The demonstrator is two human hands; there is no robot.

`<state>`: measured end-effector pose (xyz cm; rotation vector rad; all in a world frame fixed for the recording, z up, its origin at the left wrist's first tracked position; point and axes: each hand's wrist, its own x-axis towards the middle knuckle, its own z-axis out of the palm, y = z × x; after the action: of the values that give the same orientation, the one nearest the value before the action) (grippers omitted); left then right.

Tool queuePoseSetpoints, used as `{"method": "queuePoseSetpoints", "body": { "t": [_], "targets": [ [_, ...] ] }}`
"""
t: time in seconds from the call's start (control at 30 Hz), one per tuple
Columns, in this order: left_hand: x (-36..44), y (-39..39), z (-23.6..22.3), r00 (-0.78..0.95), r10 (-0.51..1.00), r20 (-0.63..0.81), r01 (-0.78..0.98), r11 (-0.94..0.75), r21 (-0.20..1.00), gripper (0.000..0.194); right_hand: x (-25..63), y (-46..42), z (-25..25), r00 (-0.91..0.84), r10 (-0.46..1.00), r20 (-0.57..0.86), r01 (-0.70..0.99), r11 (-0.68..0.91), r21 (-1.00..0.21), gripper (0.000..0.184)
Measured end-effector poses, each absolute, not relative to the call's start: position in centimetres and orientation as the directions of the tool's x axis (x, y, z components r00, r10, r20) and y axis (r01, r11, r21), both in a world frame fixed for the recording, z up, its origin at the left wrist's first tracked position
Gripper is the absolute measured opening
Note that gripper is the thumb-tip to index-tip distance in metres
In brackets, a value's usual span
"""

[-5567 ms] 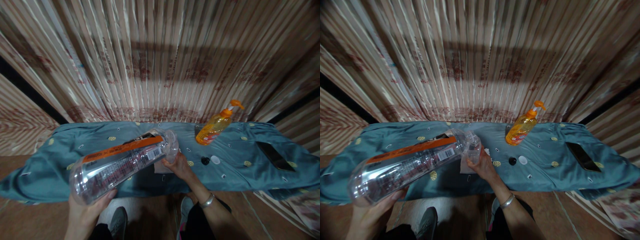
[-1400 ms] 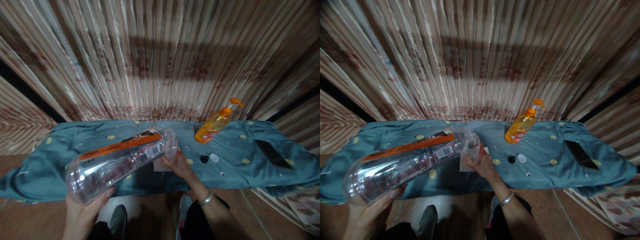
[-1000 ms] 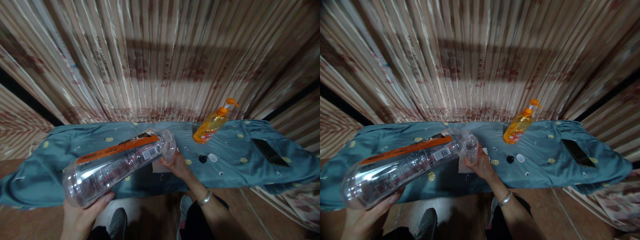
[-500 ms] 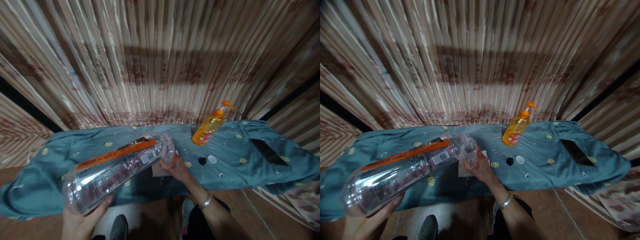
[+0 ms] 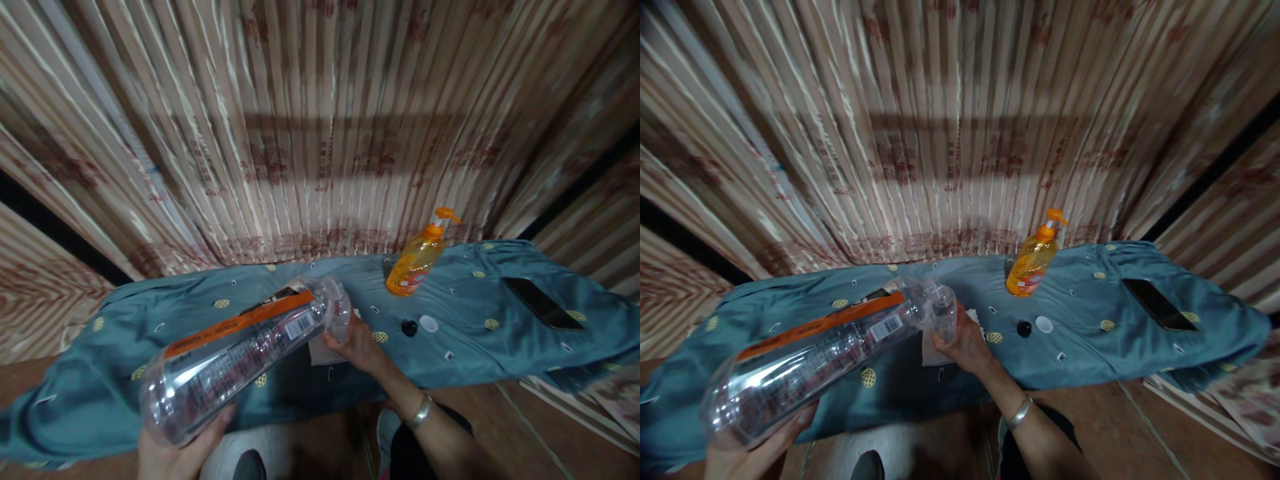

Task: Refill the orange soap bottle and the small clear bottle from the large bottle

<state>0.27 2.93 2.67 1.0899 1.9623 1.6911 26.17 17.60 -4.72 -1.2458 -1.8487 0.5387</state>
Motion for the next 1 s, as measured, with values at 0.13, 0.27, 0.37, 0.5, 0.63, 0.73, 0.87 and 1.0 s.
{"method": "queuePoseSetpoints", "body": {
  "t": [0.13,0.27,0.37,0.5,0.63,0.73,0.87,1.0],
  "targets": [
    [-0.28,2.86,2.52,-0.62,0.767,0.167,0.264,0.002,0.965,0.082,26.16,17.53,-4.5,-0.177,0.896,0.407,0.544,0.433,-0.718,0.054],
    [-0.46,2.92,2.7,-0.624,0.765,0.158,0.252,0.005,0.968,0.076,26.13,17.46,-4.4,-0.179,0.897,0.404,0.53,0.434,-0.728,0.054],
    [-0.44,3.01,2.66,-0.614,0.768,0.182,0.263,-0.018,0.965,0.076,26.11,17.41,-4.37,-0.18,0.903,0.389,0.53,0.422,-0.735,0.054],
    [-0.44,2.99,2.53,-0.609,0.774,0.173,0.232,-0.035,0.972,0.074,26.13,17.34,-4.13,-0.187,0.908,0.374,0.526,0.414,-0.743,0.054],
    [-0.49,3.03,2.49,-0.61,0.778,0.151,0.218,-0.018,0.976,0.077,26.18,17.32,-3.87,-0.198,0.908,0.37,0.517,0.417,-0.747,0.051],
    [-0.62,3.19,2.37,-0.621,0.757,0.2,0.269,-0.033,0.962,0.076,26.18,17.34,-3.82,-0.192,0.907,0.375,0.525,0.417,-0.741,0.052],
    [-0.7,3.21,2.26,-0.625,0.754,0.202,0.268,-0.036,0.963,0.075,26.19,17.37,-3.87,-0.185,0.901,0.393,0.543,0.427,-0.723,0.051],
    [-0.58,3.06,2.58,-0.621,0.761,0.186,0.288,0.001,0.958,0.083,26.23,17.45,-4.19,-0.189,0.9,0.393,0.543,0.43,-0.722,0.055]
  ]
}}
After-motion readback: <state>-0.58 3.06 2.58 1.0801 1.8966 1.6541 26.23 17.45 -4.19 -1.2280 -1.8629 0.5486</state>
